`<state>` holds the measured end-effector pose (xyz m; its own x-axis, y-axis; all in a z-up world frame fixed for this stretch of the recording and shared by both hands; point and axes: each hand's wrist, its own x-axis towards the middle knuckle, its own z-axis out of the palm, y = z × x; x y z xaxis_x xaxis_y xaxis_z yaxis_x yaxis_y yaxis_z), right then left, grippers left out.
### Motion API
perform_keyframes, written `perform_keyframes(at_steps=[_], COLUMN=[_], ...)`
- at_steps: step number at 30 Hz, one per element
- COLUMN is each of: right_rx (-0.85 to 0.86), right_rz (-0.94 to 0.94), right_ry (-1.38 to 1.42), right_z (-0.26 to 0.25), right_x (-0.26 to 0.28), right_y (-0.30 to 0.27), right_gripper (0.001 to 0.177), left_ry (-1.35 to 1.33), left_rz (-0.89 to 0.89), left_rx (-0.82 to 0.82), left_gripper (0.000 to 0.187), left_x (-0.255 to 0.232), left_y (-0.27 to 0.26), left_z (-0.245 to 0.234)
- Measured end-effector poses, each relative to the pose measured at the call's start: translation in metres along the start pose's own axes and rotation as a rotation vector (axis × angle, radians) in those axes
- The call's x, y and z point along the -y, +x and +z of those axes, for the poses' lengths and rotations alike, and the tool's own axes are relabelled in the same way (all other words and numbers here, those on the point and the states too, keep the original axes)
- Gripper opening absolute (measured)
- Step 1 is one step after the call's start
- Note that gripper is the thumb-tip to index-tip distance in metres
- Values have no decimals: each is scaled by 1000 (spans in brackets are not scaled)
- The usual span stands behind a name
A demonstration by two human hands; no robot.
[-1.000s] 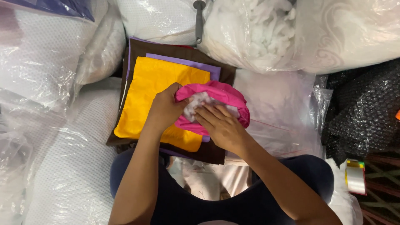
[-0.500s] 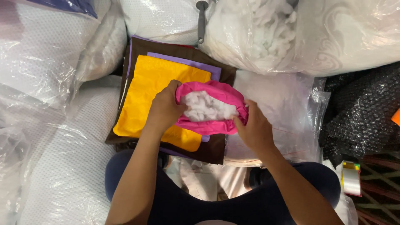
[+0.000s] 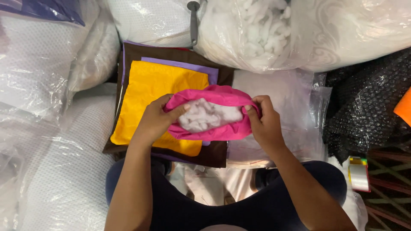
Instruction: The person is manually stuffing a small pink fabric pouch with white fiberfill material.
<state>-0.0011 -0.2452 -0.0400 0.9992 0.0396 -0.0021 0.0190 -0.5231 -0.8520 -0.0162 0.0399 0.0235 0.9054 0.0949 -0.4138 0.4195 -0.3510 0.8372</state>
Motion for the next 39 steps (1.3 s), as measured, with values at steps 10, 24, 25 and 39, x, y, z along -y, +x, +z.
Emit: perform_keyframes(at_steps=[10,24,25,39], right_rx=[-57,184,174,-359], right_rz=[-41,-4,-3,-415], right_ry=[-34,-258,-257,-257], right_z=[1,-3,-4,-12], right_x=[-6,17,18,17], right_y=[6,33,33,209], right_gripper=[17,21,21,29], left_ry=[32,98,101,212], left_rz=[75,95,103,67], left_rx=[-179,-105,-101,-98], left_gripper=[37,33,33,35], left_x=[50,10,9,17], left_y=[34,42,45,69], left_z=[16,20,21,21])
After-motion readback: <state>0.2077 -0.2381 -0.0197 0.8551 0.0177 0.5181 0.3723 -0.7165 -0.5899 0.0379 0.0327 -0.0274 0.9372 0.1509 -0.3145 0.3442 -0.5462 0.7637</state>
